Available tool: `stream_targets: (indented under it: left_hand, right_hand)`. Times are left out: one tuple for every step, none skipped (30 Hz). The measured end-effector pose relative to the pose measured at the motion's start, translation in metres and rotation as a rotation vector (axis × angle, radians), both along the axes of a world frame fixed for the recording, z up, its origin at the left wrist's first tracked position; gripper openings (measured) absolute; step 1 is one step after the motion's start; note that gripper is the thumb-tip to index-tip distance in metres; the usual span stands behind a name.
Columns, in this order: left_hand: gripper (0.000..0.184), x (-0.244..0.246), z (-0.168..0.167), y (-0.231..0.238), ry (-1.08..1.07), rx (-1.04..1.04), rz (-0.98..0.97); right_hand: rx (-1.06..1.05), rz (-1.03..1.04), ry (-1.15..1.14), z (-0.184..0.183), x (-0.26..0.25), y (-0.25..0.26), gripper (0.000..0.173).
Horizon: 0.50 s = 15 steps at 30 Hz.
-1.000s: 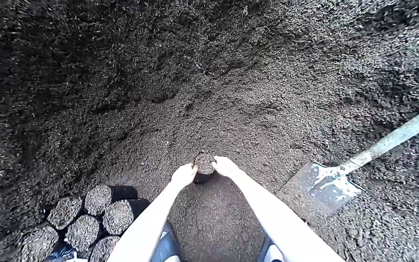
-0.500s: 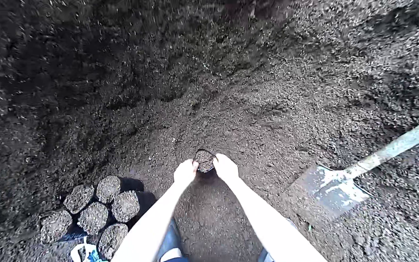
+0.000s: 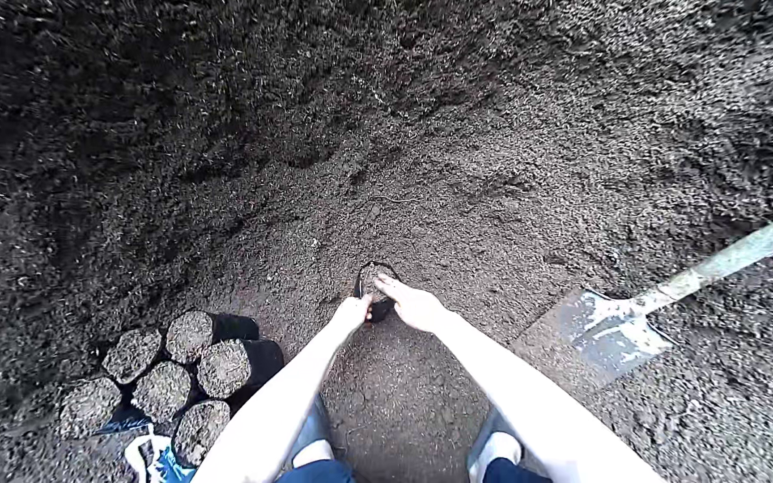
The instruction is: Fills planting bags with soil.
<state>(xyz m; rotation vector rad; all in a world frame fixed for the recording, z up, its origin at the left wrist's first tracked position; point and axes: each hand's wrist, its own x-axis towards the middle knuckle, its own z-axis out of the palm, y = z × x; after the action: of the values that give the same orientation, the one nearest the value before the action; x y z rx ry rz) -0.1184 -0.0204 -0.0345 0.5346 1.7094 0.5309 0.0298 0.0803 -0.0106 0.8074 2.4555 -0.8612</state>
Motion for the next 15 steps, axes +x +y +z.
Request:
stream_targets:
  left_hand:
    - [0.044,0.003,0.0,0.002,-0.017,0.02,0.047]
    - [0.039,0.006,-0.001,0.001,-0.024,0.039,0.082]
    - [0.037,0.009,0.001,-0.001,-0.028,0.056,0.103]
    - [0.036,0.012,0.003,-0.001,-0.027,0.077,0.108]
    - [0.035,0.015,0.005,-0.001,-0.02,0.095,0.098]
    - [0.036,0.016,0.006,-0.001,-0.008,0.105,0.071]
    - [0.036,0.016,0.006,-0.001,0.014,0.102,0.013]
    - [0.038,0.011,0.006,0.0,0.058,0.086,-0.077]
    - [0.04,0.003,0.007,0.002,0.106,0.052,-0.172]
    - [0.044,-0.007,0.009,0.003,0.151,0.01,-0.235]
    - [0.049,-0.015,0.012,0.004,0.179,-0.026,-0.24]
    - [0.057,-0.021,0.014,0.007,0.18,-0.07,-0.21]
    - [0.067,-0.024,0.015,0.01,0.166,-0.124,-0.173]
    - [0.072,-0.025,0.013,0.015,0.142,-0.171,-0.133]
    - [0.072,-0.026,0.009,0.021,0.106,-0.204,-0.104]
  right_hand:
    - [0.013,0.025,-0.07,0.003,-0.005,-0.004,0.065]
    - [0.031,0.041,-0.118,0.005,-0.007,-0.008,0.062]
    - [0.045,0.052,-0.154,0.007,-0.009,-0.013,0.058]
    - [0.054,0.056,-0.179,0.008,-0.011,-0.015,0.056]
    - [0.053,0.055,-0.191,0.009,-0.012,-0.014,0.052]
    - [0.037,0.057,-0.202,0.011,-0.014,-0.01,0.049]
    - [-0.002,0.058,-0.212,0.015,-0.015,-0.002,0.046]
    - [-0.051,0.045,-0.196,0.02,-0.015,0.009,0.044]
    - [-0.092,-0.004,-0.12,0.025,-0.012,0.02,0.04]
    - [-0.117,-0.1,0.005,0.026,-0.006,0.028,0.036]
    - [-0.117,-0.232,0.105,0.025,-0.001,0.033,0.035]
    - [-0.09,-0.374,0.14,0.022,0.003,0.036,0.041]
    - [-0.067,-0.482,0.095,0.018,0.006,0.036,0.056]
    - [-0.084,-0.533,-0.002,0.013,0.006,0.036,0.073]
    - [-0.13,-0.526,-0.085,0.005,0.003,0.034,0.08]
